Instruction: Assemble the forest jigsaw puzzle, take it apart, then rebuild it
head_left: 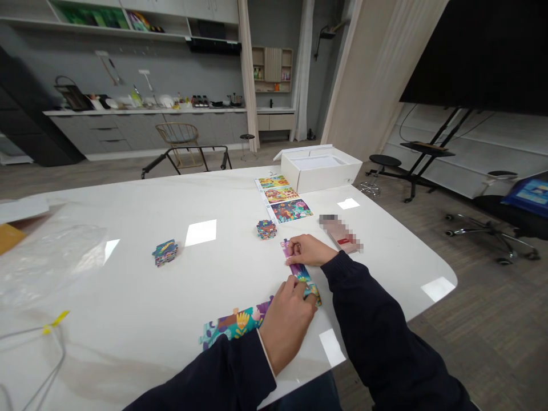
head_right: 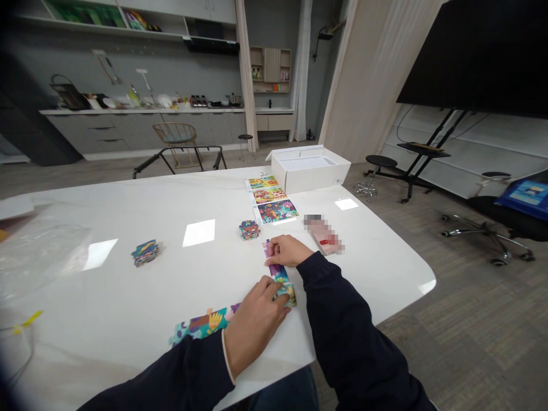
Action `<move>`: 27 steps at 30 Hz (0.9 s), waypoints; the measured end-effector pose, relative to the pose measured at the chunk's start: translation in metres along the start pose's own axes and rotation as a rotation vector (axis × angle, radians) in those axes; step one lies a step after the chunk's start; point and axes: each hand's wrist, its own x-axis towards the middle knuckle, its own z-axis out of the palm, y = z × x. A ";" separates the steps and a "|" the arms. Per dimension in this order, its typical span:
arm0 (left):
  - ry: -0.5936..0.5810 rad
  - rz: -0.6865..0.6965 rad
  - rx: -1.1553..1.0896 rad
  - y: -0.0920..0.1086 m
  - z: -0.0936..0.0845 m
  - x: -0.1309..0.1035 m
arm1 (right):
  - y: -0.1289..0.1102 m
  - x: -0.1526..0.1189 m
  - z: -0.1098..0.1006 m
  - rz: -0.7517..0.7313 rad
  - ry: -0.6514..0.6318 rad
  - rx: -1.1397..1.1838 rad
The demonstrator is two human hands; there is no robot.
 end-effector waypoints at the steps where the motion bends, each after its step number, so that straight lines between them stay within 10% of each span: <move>1: 0.007 -0.007 0.006 0.000 0.001 0.001 | 0.000 0.000 0.000 0.002 0.000 0.000; 27: -0.046 -0.057 0.094 0.013 -0.009 0.002 | -0.003 -0.003 -0.001 0.039 -0.039 0.005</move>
